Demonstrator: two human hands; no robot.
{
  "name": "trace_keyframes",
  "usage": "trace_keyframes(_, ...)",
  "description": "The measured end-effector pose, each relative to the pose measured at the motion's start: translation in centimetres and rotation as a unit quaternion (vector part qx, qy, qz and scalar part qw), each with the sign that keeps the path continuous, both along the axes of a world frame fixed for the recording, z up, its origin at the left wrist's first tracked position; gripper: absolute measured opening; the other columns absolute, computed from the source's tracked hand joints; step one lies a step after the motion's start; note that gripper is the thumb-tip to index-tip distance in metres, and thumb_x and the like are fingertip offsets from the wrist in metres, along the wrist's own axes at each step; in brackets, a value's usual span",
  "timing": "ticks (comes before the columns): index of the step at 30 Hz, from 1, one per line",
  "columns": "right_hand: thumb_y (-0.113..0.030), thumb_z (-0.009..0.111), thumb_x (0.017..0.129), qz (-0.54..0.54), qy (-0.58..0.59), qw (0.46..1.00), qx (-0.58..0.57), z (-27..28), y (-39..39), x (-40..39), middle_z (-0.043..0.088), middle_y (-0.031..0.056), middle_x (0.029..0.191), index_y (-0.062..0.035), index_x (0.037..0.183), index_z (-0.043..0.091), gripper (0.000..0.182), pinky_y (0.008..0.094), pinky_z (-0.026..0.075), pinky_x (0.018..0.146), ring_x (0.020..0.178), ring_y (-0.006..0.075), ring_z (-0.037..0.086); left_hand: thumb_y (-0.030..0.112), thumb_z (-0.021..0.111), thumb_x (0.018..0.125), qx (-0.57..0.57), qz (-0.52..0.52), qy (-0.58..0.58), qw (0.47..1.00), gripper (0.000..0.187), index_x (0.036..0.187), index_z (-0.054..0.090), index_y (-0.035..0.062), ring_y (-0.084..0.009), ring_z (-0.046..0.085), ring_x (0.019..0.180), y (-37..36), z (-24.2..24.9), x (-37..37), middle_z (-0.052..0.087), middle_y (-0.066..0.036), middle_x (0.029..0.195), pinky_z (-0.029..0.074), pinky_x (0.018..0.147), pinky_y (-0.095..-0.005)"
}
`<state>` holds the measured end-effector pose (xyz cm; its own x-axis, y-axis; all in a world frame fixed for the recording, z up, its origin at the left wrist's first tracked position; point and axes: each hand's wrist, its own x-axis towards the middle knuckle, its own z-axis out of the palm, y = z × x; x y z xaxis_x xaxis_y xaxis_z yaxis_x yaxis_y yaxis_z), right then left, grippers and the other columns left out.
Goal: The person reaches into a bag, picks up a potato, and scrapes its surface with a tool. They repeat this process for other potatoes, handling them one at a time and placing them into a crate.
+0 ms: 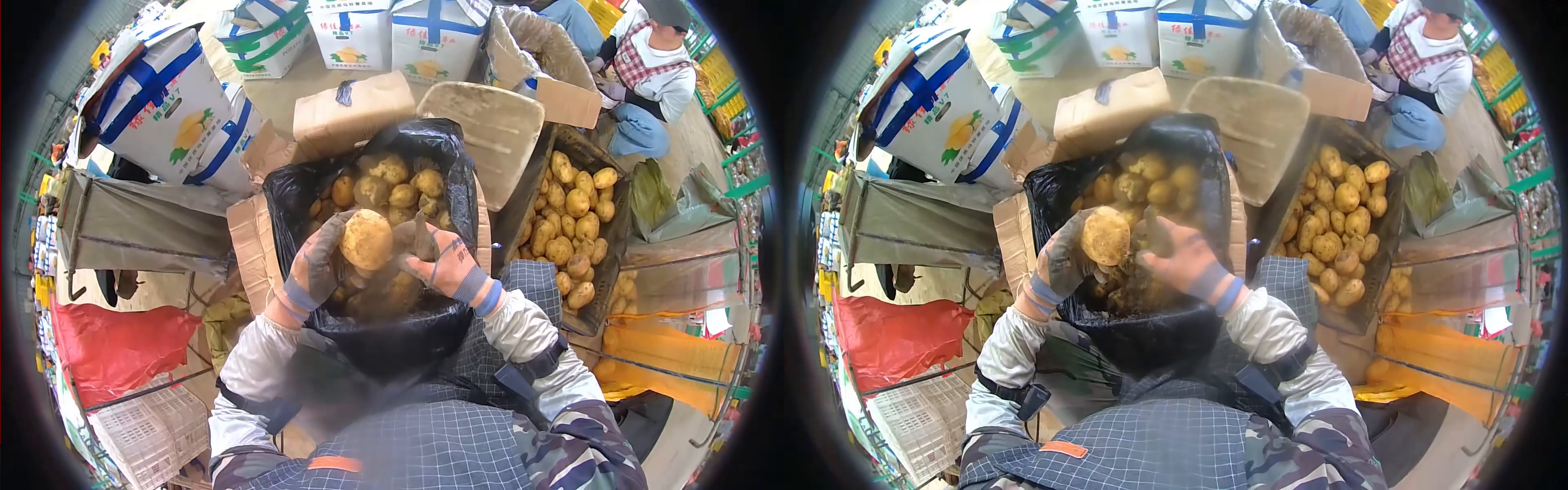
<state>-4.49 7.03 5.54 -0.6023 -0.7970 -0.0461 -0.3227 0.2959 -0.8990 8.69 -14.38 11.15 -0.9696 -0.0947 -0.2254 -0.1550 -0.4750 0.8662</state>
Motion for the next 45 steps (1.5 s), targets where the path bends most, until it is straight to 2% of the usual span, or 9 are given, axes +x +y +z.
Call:
trace_keyframes(4,-0.016,0.075,0.084,0.004,-0.001,0.999,-0.039,5.3,-0.4,0.8,0.065,0.0217,0.126,-0.0025,0.146,0.046,0.069,0.0368,0.048,0.103,0.120,0.0331,0.062,0.035,0.034,0.109,-0.205,-0.005,0.087,0.975,0.049,0.138,0.049,-0.0018,-0.0194,0.070,0.094,-0.4,-1.1,0.6,0.065,-0.012,0.120,0.058,0.069,-0.0272)
trace_keyframes(11,0.000,0.075,0.078,0.070,-0.089,0.980,-0.162,3.4,-1.4,0.8,0.056,0.0137,0.145,-0.0082,0.150,0.043,0.079,0.0330,0.044,0.110,0.130,0.0229,0.056,0.041,0.041,0.107,-0.018,0.012,-0.091,0.996,0.043,0.119,0.061,0.0052,-0.0201,0.068,0.073,0.1,-4.3,-0.6,0.069,-0.013,0.096,0.053,0.057,-0.0265)
trace_keyframes(14,0.002,0.075,0.077,0.080,-0.142,0.976,-0.146,4.2,-1.4,0.8,0.057,0.0118,0.143,-0.0079,0.149,0.044,0.079,0.0327,0.045,0.109,0.128,0.0202,0.057,0.043,0.041,0.107,-0.195,-0.059,-0.006,0.979,0.045,0.118,0.061,0.0047,-0.0189,0.065,0.060,0.0,-5.2,-0.6,0.069,-0.013,0.085,0.050,0.046,-0.0267)
trace_keyframes(19,0.001,0.077,0.077,0.063,-0.215,0.961,-0.162,3.0,-1.1,0.7,0.063,0.0081,0.133,-0.0057,0.143,0.050,0.072,0.0307,0.048,0.104,0.116,0.0157,0.062,0.044,0.049,0.105,0.077,-0.016,-0.152,0.985,0.046,0.122,0.061,0.0025,-0.0171,0.065,0.059,1.2,-3.4,-1.8,0.068,-0.012,0.084,0.051,0.047,-0.0272)
trace_keyframes(24,-0.010,0.077,0.084,-0.093,-0.380,0.909,-0.142,3.4,-0.9,-0.4,0.067,0.0065,0.104,-0.0041,0.133,0.057,0.053,0.0290,0.051,0.076,0.087,0.0144,0.063,0.032,0.064,0.100,-0.166,-0.057,-0.194,0.965,0.041,0.128,0.059,0.0027,-0.0128,0.065,0.067,-3.1,-6.9,-2.4,0.068,-0.011,0.089,0.054,0.055,-0.0279)
trace_keyframes(26,-0.015,0.074,0.087,-0.138,-0.413,0.882,-0.183,3.3,-0.6,-1.5,0.065,0.0034,0.076,-0.0009,0.134,0.054,0.053,0.0258,0.045,0.046,0.051,0.0101,0.056,0.034,0.067,0.095,-0.502,0.004,-0.122,0.856,0.037,0.119,0.068,0.0058,-0.0350,0.069,0.100,-6.2,-9.6,-2.5,0.073,-0.018,0.103,0.052,0.089,-0.0416)
trace_keyframes(28,-0.016,0.072,0.088,-0.184,-0.414,0.869,-0.199,5.3,0.2,-2.2,0.062,0.0025,0.070,-0.0004,0.133,0.055,0.051,0.0265,0.045,0.046,0.050,0.0112,0.056,0.034,0.068,0.093,-0.613,0.007,-0.216,0.760,0.049,0.128,0.061,0.0003,-0.0343,0.065,0.114,-8.8,-9.4,-2.9,0.069,-0.019,0.116,0.050,0.099,-0.0412)
trace_keyframes(35,-0.014,0.071,0.088,-0.235,-0.419,0.842,-0.245,4.3,1.8,-3.1,0.058,0.0047,0.063,-0.0008,0.136,0.050,0.055,0.0294,0.049,0.046,0.049,0.0169,0.056,0.031,0.070,0.087,-0.722,-0.084,-0.202,0.656,0.068,0.148,0.045,0.0113,-0.0343,0.046,0.138,-10.6,-16.5,-8.7,0.044,-0.017,0.153,0.041,0.113,-0.0408)
trace_keyframes(45,-0.022,0.071,0.092,-0.206,-0.417,0.843,-0.270,6.2,2.9,-3.9,0.059,0.0019,0.066,-0.0012,0.119,0.062,0.035,0.0249,0.043,0.049,0.050,0.0116,0.054,0.030,0.083,0.073,-0.836,-0.297,-0.276,0.369,0.081,0.145,0.046,0.0197,-0.0357,0.045,0.137,-8.0,-17.1,-19.1,0.046,-0.014,0.149,0.043,0.110,-0.0468)
